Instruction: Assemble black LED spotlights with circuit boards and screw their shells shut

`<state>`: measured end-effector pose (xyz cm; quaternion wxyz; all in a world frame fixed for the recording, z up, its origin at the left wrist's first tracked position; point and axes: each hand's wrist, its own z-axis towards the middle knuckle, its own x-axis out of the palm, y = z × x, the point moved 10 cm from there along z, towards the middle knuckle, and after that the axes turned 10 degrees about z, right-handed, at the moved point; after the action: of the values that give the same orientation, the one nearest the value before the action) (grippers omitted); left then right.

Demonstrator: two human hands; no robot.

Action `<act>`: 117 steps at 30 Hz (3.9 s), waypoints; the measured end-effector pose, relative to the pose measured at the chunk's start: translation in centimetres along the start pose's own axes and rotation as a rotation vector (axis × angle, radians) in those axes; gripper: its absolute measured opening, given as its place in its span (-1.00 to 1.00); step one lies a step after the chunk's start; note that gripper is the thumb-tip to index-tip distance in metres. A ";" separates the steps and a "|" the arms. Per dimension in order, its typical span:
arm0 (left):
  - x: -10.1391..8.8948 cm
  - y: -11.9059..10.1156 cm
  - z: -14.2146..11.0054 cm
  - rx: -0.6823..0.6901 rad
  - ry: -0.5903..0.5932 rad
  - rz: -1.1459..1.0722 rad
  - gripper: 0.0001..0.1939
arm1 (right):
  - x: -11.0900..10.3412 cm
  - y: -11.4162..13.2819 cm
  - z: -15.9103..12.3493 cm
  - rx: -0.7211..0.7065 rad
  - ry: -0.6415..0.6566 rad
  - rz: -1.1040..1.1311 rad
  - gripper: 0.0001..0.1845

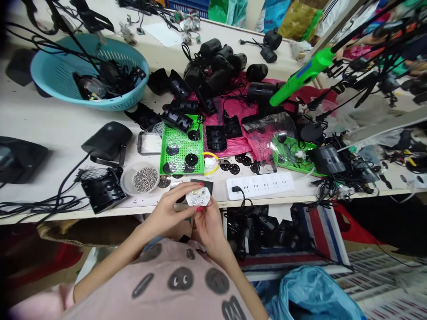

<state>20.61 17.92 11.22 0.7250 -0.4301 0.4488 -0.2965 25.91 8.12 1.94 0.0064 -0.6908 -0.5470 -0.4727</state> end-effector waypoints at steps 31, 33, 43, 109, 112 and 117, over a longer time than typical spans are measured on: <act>1.6 4.3 0.8 -0.107 -0.026 0.254 -0.64 | 13.2 8.2 5.8 -0.629 0.405 -1.609 -0.79; 1.7 4.4 0.7 -0.115 -0.032 0.248 -0.66 | 14.5 6.8 7.7 -0.631 0.425 -1.714 -0.81; 2.2 4.3 0.9 -0.122 0.028 0.294 -0.67 | 14.9 3.8 10.6 -0.586 0.404 -2.053 -0.77; 1.3 3.8 0.3 -0.098 -0.077 0.270 -0.44 | -0.1 7.4 2.9 -0.195 0.081 -0.736 -0.56; 2.0 3.6 0.3 -0.099 -0.018 0.255 -0.42 | -0.9 6.6 2.5 -0.185 0.040 -0.655 -0.56; 2.4 3.6 0.1 -0.078 -0.004 0.216 -0.43 | -0.7 6.4 2.7 -0.172 0.045 -0.620 -0.58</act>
<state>21.88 17.63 7.14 0.7365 -0.4076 0.5022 -0.1982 32.57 6.46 3.27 -0.1843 -0.4789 -0.6891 -0.5118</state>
